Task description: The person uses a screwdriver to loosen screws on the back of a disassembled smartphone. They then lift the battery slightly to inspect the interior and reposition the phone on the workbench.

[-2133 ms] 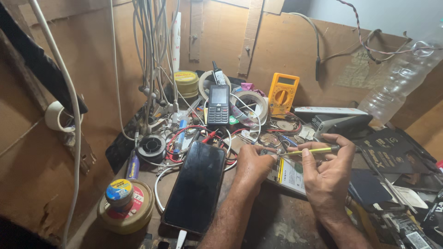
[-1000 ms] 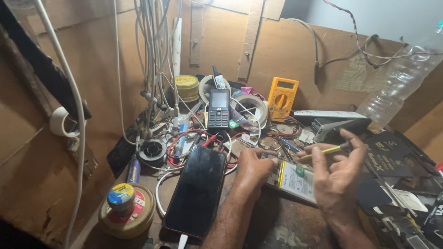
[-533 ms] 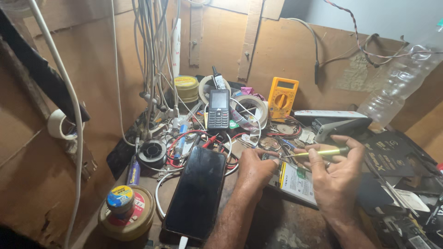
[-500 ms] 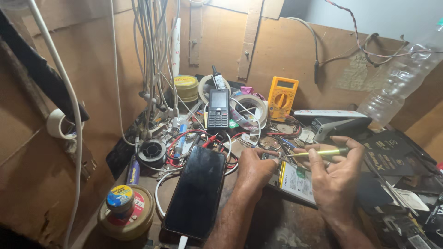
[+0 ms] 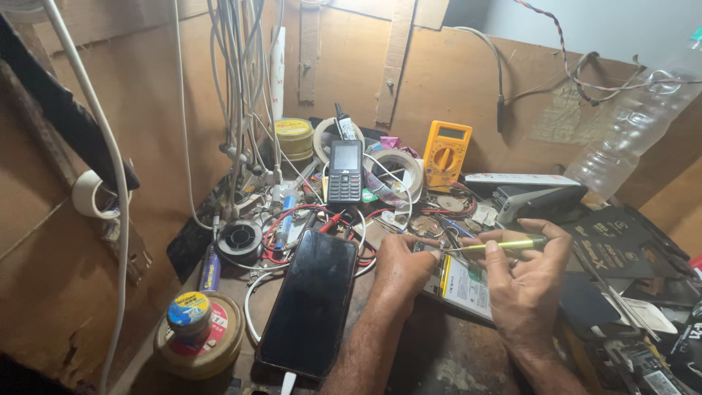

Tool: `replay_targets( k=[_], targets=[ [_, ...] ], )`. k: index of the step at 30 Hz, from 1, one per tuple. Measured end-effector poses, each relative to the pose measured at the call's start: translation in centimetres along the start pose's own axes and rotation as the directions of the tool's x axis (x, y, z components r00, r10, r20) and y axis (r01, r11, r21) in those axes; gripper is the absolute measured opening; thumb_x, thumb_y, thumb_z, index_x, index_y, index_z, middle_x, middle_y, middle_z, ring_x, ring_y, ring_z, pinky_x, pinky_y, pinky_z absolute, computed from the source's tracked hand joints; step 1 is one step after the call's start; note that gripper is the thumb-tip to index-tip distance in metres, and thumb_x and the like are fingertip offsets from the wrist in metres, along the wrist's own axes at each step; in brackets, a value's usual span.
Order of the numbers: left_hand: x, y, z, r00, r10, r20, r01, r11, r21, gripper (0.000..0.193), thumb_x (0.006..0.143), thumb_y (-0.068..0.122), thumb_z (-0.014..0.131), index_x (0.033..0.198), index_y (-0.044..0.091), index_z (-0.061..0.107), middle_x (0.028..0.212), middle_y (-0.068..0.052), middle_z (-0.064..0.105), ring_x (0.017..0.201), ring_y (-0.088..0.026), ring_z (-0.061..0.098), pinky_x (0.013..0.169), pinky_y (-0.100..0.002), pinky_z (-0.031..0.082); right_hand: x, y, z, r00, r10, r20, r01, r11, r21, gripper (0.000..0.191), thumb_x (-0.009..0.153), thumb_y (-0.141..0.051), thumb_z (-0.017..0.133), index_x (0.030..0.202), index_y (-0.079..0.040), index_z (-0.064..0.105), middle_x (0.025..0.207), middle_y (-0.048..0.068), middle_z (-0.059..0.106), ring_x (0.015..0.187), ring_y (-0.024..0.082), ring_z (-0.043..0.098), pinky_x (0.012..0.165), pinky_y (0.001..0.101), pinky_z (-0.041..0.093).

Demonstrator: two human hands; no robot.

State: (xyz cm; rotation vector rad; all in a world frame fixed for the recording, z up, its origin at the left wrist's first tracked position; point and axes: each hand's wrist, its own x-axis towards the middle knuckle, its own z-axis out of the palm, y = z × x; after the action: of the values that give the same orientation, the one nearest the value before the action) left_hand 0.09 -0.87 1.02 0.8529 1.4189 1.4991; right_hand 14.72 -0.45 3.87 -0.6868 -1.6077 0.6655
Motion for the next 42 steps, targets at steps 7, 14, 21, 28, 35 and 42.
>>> replay_targets(
  k=[7,14,21,28,35,42],
  targets=[
    [0.13,-0.19,0.11,1.000,0.020,0.012,-0.019,0.999,-0.048,0.027,0.074,0.003,0.070,0.099,-0.002,0.079,0.087,-0.016,0.078,0.076,-0.019,0.074,0.069,-0.031,0.059,-0.08,-0.28,0.09,1.000,0.000,0.004,0.001,1.000,-0.017,0.042,0.098,0.008,0.051,0.131,0.001,0.026,0.109,0.024,0.065,0.100,0.031,0.075,0.086,0.0362,0.063],
    [-0.02,0.09,0.03,1.000,-0.005,0.008,0.005,1.000,-0.019,0.027,0.074,0.003,0.071,0.099,0.000,0.079,0.088,-0.016,0.078,0.076,-0.018,0.074,0.068,-0.031,0.058,-0.20,-0.46,0.08,1.000,0.010,-0.013,-0.011,0.997,-0.077,0.043,0.097,0.009,0.053,0.131,0.001,0.027,0.110,0.024,0.066,0.099,0.031,0.074,0.082,0.0365,0.061],
    [-0.13,0.28,-0.04,1.000,0.002,0.000,-0.002,1.000,0.001,0.027,0.074,0.003,0.071,0.099,-0.001,0.079,0.087,-0.017,0.078,0.075,-0.019,0.073,0.068,-0.031,0.058,-0.19,-0.77,0.27,1.000,-0.013,0.002,0.013,0.999,-0.038,0.043,0.097,0.008,0.052,0.131,0.001,0.027,0.111,0.024,0.065,0.102,0.029,0.074,0.088,0.0354,0.065],
    [0.03,0.01,0.02,1.000,-0.009,0.013,0.009,1.000,-0.030,0.026,0.075,0.004,0.071,0.099,-0.001,0.078,0.087,-0.016,0.077,0.075,-0.019,0.074,0.068,-0.032,0.058,-0.18,-0.85,0.32,1.000,0.016,0.009,-0.016,1.000,-0.023,0.042,0.098,0.007,0.052,0.131,0.001,0.027,0.111,0.024,0.064,0.102,0.031,0.075,0.088,0.0364,0.064],
    [0.22,-0.14,0.08,1.000,-0.008,0.009,0.008,1.000,-0.014,0.027,0.073,0.004,0.071,0.099,-0.001,0.079,0.086,-0.016,0.077,0.075,-0.019,0.074,0.068,-0.032,0.058,-0.18,-0.40,0.23,1.000,-0.005,0.004,0.005,1.000,0.007,0.043,0.098,0.008,0.051,0.132,0.002,0.025,0.112,0.025,0.063,0.103,0.031,0.073,0.091,0.0370,0.063],
    [0.31,-0.17,0.15,1.000,-0.008,0.001,0.008,1.000,0.017,0.028,0.073,0.004,0.071,0.099,0.000,0.079,0.087,-0.016,0.078,0.076,-0.019,0.074,0.070,-0.031,0.058,-0.27,-0.08,0.01,1.000,-0.009,0.000,0.009,1.000,0.022,0.045,0.099,0.008,0.050,0.135,0.000,0.025,0.112,0.024,0.062,0.103,0.029,0.073,0.090,0.0377,0.064]
  ],
)
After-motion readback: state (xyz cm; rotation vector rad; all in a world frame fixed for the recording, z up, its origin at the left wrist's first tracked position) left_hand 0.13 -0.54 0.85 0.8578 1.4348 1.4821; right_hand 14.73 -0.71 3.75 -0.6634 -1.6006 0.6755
